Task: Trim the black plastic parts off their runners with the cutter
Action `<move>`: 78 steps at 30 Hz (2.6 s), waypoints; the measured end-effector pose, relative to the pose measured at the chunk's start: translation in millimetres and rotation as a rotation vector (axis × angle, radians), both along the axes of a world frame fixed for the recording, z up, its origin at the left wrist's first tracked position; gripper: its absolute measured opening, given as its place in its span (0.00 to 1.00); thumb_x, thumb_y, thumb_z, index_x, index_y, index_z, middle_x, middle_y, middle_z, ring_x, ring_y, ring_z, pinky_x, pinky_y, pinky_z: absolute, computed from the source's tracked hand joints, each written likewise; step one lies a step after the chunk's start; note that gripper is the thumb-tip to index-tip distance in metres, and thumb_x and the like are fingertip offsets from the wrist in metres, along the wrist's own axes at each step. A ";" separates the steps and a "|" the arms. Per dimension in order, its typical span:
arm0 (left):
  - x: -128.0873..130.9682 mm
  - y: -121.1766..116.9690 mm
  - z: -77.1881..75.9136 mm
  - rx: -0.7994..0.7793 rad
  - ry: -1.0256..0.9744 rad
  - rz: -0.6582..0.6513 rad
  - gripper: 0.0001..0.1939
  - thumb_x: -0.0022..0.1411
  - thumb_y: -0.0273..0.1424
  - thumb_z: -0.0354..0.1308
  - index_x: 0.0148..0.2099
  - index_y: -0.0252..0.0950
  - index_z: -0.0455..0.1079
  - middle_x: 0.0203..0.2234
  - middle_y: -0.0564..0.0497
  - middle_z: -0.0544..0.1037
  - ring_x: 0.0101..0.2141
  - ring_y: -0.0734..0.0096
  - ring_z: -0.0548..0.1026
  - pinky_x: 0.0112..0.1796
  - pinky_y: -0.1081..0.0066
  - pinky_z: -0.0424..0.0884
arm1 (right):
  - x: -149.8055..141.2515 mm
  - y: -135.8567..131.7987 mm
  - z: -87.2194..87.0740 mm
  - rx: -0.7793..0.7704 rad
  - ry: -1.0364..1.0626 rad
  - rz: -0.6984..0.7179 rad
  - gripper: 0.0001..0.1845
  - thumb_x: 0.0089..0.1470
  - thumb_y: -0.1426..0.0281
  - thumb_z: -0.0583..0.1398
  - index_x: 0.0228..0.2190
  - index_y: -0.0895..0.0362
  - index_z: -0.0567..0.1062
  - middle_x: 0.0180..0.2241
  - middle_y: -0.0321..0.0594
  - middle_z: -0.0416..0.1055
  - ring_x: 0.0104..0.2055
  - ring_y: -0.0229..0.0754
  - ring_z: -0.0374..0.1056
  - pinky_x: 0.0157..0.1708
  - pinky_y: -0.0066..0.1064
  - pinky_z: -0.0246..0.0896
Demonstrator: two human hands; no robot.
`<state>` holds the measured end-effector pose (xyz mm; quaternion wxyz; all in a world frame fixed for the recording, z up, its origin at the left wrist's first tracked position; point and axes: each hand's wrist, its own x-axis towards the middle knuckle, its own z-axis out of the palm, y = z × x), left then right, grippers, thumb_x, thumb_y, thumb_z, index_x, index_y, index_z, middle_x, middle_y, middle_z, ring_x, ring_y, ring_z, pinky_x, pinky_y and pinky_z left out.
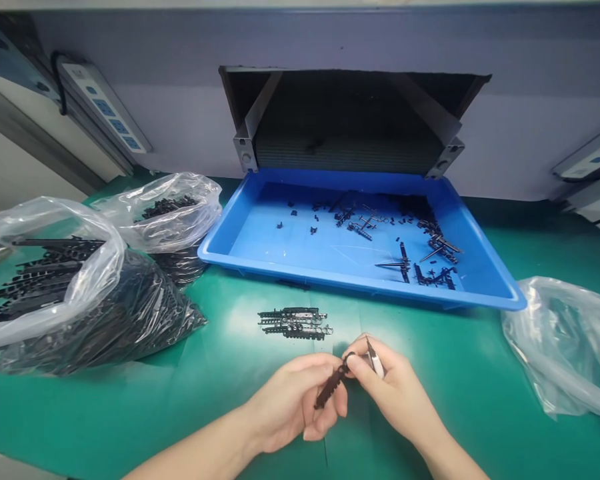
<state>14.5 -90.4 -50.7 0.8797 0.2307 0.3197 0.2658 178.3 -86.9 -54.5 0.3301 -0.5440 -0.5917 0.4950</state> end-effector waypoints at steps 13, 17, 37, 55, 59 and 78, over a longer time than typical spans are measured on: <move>-4.3 2.6 -0.4 0.288 0.365 0.119 0.11 0.61 0.37 0.49 0.43 0.36 0.57 0.21 0.57 0.67 0.08 0.87 0.54 0.07 0.85 0.48 | 1.7 -8.6 4.6 0.298 -0.315 0.232 0.19 0.61 0.68 0.43 0.51 0.55 0.62 0.40 0.41 0.68 0.40 0.38 0.67 0.37 0.28 0.64; -3.6 0.1 -3.6 0.306 0.337 0.108 0.11 0.61 0.38 0.50 0.43 0.37 0.58 0.24 0.56 0.67 0.08 0.87 0.56 0.07 0.86 0.49 | 1.0 -10.2 0.4 0.368 -0.363 0.294 0.18 0.60 0.70 0.45 0.51 0.57 0.61 0.38 0.42 0.68 0.37 0.39 0.66 0.34 0.30 0.64; -0.2 -1.4 3.2 0.338 0.410 0.061 0.14 0.60 0.43 0.49 0.39 0.38 0.55 0.18 0.63 0.60 0.07 0.87 0.56 0.07 0.87 0.46 | -5.0 -17.0 -2.7 0.462 -0.430 0.245 0.19 0.59 0.73 0.46 0.51 0.58 0.62 0.34 0.44 0.70 0.30 0.40 0.67 0.25 0.28 0.62; -0.3 -0.2 4.7 0.297 0.422 0.031 0.12 0.60 0.40 0.48 0.40 0.38 0.55 0.20 0.61 0.63 0.07 0.86 0.57 0.05 0.86 0.50 | -0.2 -12.0 -1.0 0.453 -0.430 0.330 0.20 0.60 0.73 0.45 0.53 0.57 0.60 0.30 0.42 0.69 0.26 0.38 0.66 0.23 0.28 0.61; 0.4 -0.9 1.9 0.319 0.455 0.024 0.11 0.61 0.39 0.47 0.40 0.39 0.55 0.21 0.61 0.63 0.07 0.86 0.58 0.05 0.87 0.48 | 0.3 -11.8 2.4 0.427 -0.434 0.322 0.20 0.60 0.72 0.45 0.52 0.57 0.61 0.29 0.42 0.69 0.24 0.38 0.65 0.21 0.27 0.60; 5.9 -3.3 -15.6 0.416 0.522 0.056 0.11 0.63 0.40 0.44 0.39 0.37 0.55 0.16 0.61 0.61 0.07 0.85 0.54 0.09 0.84 0.47 | -3.1 -13.9 -12.4 0.450 -0.514 0.235 0.19 0.60 0.71 0.44 0.48 0.62 0.67 0.32 0.45 0.71 0.27 0.41 0.69 0.22 0.29 0.65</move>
